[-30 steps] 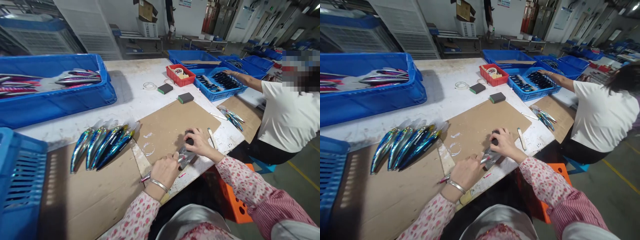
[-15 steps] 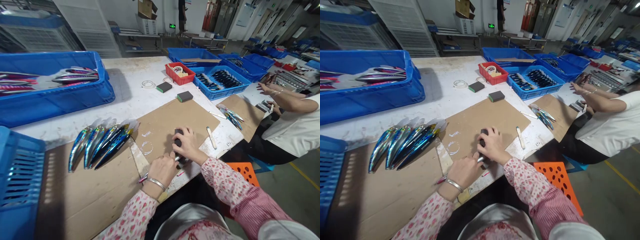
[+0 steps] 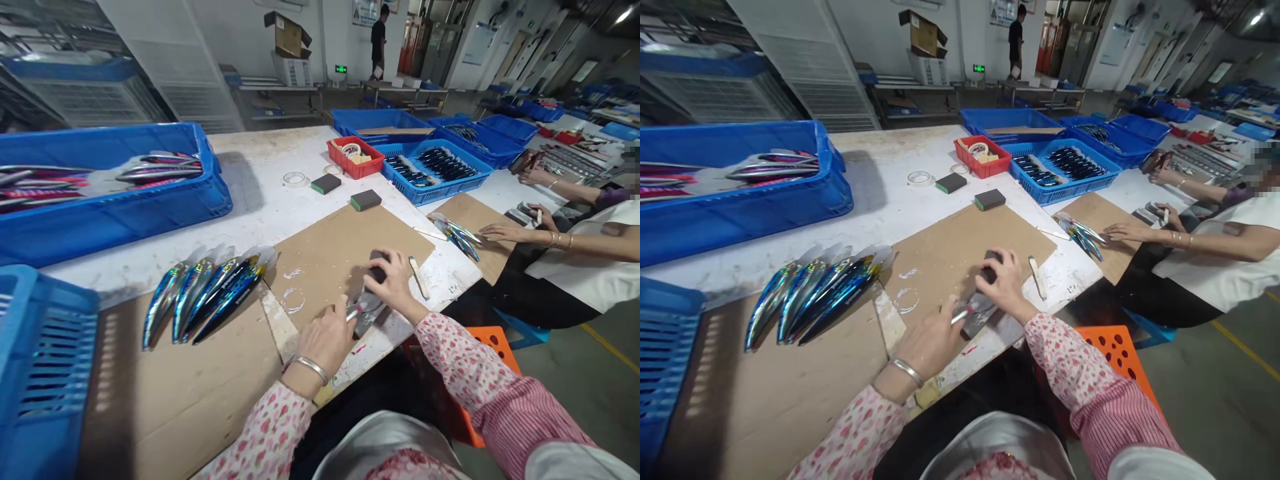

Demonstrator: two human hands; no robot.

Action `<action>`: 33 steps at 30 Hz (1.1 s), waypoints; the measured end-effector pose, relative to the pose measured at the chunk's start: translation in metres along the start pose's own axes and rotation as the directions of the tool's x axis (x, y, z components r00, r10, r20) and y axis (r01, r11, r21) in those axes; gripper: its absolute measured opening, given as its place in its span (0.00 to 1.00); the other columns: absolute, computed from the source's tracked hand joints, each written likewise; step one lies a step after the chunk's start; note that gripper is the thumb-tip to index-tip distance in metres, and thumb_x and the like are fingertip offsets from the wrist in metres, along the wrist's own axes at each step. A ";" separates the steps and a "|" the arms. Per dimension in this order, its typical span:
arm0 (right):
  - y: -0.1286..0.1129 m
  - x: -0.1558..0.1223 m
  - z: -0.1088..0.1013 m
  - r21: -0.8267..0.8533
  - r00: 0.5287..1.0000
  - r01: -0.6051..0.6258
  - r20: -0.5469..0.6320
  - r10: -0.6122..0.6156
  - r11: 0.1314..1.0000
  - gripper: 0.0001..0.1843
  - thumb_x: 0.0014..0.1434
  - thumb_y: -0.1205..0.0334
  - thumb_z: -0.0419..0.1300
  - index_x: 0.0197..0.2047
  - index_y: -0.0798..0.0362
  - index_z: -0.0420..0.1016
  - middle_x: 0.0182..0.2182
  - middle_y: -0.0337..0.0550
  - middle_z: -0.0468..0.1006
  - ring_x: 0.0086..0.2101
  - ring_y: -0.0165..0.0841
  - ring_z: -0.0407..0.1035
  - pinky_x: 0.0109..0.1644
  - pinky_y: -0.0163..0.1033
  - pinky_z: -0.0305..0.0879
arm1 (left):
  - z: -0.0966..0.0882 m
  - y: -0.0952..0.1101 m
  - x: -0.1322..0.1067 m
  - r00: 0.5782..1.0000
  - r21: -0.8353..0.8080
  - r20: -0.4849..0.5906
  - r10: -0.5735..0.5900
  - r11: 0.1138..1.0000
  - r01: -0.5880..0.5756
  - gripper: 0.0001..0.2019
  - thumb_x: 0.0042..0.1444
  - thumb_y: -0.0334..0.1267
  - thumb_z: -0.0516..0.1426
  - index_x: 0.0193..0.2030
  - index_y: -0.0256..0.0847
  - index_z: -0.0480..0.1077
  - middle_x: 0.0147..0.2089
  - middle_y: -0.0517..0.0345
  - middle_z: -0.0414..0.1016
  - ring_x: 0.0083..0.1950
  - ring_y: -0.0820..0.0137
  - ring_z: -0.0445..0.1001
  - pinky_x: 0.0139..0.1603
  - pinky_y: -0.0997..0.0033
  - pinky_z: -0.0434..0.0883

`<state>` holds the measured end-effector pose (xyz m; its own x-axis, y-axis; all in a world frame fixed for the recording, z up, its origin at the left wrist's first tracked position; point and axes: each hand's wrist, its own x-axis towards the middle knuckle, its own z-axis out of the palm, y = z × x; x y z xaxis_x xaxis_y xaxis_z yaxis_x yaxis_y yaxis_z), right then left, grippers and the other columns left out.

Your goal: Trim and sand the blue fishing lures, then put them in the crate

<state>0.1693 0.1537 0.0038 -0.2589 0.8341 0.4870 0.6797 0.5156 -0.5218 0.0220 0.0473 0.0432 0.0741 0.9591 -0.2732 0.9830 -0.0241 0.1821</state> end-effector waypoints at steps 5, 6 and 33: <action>0.006 -0.014 -0.002 0.002 0.992 -0.125 -0.034 0.125 0.992 0.08 0.50 0.61 0.64 0.36 0.49 0.77 0.49 0.45 0.67 0.50 0.42 0.59 0.56 0.48 0.55 | -0.004 0.009 0.000 0.999 0.003 0.049 -0.003 1.000 0.003 0.18 0.65 0.41 0.38 0.56 0.41 0.59 0.41 0.45 0.76 0.40 0.57 0.78 0.39 0.60 0.71; 0.002 -0.020 0.001 0.014 0.989 -0.147 -0.032 0.147 0.989 0.08 0.50 0.60 0.63 0.37 0.49 0.76 0.49 0.45 0.67 0.50 0.42 0.59 0.56 0.48 0.56 | -0.003 0.011 -0.001 0.999 0.014 0.040 -0.011 1.000 0.010 0.18 0.65 0.41 0.37 0.56 0.40 0.59 0.41 0.45 0.77 0.40 0.57 0.78 0.39 0.60 0.71; -0.001 -0.029 -0.009 -0.161 0.998 -0.052 -0.038 0.046 0.986 0.09 0.51 0.62 0.62 0.38 0.48 0.76 0.52 0.45 0.63 0.53 0.45 0.54 0.59 0.52 0.50 | -0.009 0.001 0.005 0.998 -0.029 0.050 0.027 0.999 -0.026 0.19 0.65 0.41 0.38 0.54 0.43 0.64 0.37 0.47 0.79 0.39 0.59 0.79 0.35 0.65 0.70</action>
<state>0.1826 0.1267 -0.0032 -0.2010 0.8489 0.4888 0.7939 0.4335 -0.4264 0.0215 0.0544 0.0509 0.1090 0.9428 -0.3151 0.9755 -0.0405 0.2161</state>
